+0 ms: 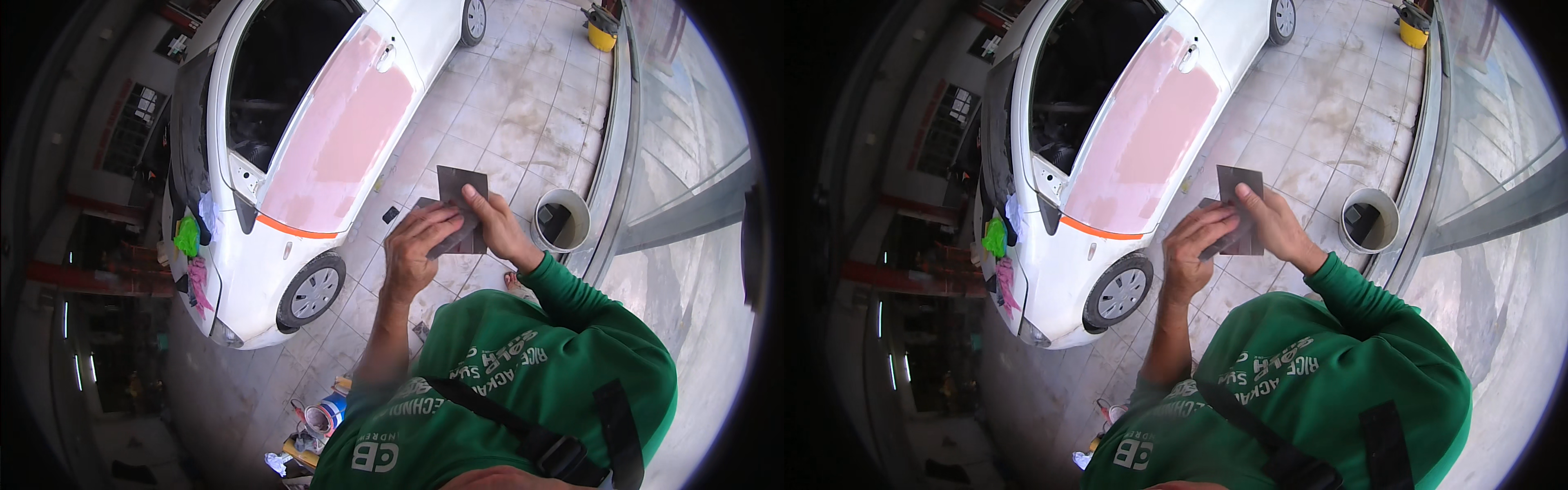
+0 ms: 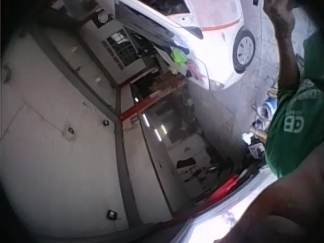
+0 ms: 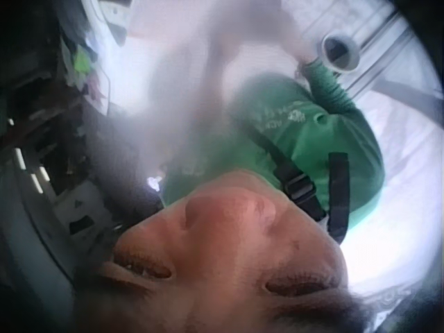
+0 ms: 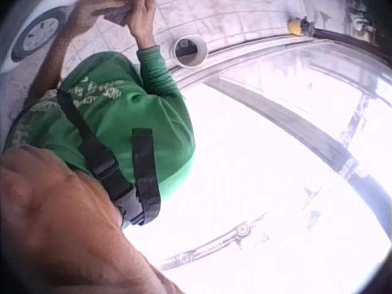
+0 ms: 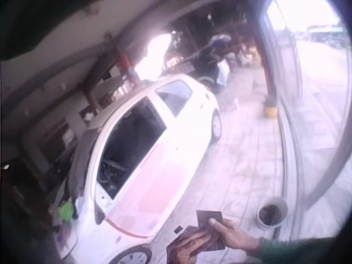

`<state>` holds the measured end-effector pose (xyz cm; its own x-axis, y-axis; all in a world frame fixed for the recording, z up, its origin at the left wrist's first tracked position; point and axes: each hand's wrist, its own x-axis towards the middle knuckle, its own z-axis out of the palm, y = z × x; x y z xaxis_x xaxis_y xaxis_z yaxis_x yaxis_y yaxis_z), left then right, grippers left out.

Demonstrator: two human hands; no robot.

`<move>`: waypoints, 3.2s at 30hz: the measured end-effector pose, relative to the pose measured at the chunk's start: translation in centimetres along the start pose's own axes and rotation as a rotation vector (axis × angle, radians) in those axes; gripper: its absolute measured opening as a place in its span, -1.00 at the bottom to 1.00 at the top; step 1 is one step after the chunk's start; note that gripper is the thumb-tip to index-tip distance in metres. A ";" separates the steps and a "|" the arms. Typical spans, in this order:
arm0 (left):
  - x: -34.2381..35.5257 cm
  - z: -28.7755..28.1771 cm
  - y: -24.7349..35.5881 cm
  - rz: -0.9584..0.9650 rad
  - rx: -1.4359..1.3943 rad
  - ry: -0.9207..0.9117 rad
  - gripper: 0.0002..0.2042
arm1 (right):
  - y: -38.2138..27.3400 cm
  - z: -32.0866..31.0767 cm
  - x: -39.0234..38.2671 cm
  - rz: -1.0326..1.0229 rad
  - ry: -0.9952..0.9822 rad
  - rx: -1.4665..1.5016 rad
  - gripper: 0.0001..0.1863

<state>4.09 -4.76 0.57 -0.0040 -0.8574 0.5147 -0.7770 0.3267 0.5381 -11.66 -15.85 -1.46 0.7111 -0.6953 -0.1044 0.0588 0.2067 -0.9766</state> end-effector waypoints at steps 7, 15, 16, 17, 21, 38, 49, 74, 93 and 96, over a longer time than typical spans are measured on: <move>-1.4 -3.1 1.8 0.098 0.112 -0.084 -0.54 | 1.1 -5.3 2.8 0.140 0.231 0.781 -0.58; -1.0 1.7 -4.1 0.058 0.135 0.204 -0.58 | 2.0 -1.3 -0.2 0.217 0.003 0.960 -0.47; -2.3 1.1 -5.5 -0.008 0.244 0.124 -0.57 | 2.7 -1.7 -0.4 0.225 -0.010 0.852 -0.45; -2.7 0.5 -6.1 -0.068 0.342 0.042 -0.55 | 3.3 -2.4 -0.6 0.226 -0.014 0.743 -0.43; -0.4 0.0 -0.6 -0.015 0.035 0.219 -0.54 | 3.0 -2.5 0.4 0.210 0.029 0.830 -0.35; -4.1 -0.2 -0.1 -0.001 0.043 -0.141 -0.57 | 3.6 -3.9 3.6 0.263 0.211 0.637 -0.52; -2.8 -0.4 -5.4 -0.034 0.377 0.088 -0.59 | 2.9 -0.5 0.4 0.231 -0.046 0.796 -0.42; 0.4 0.9 2.3 0.144 -0.019 -0.099 -0.62 | 1.1 -8.1 1.9 0.138 0.240 0.791 -0.53; 11.8 11.0 -1.3 -0.032 -0.076 0.142 -0.63 | 0.1 -18.7 7.5 0.177 0.062 1.004 -0.44; 10.6 9.2 -7.1 -0.325 0.034 0.021 -0.61 | -1.4 -19.9 9.1 0.148 -0.058 0.901 -0.45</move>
<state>3.73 -19.82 -3.97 0.2600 -0.9063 0.3332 -0.7558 0.0237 0.6543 -19.25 -36.16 -4.78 0.7875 -0.5885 -0.1832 0.4718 0.7668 -0.4352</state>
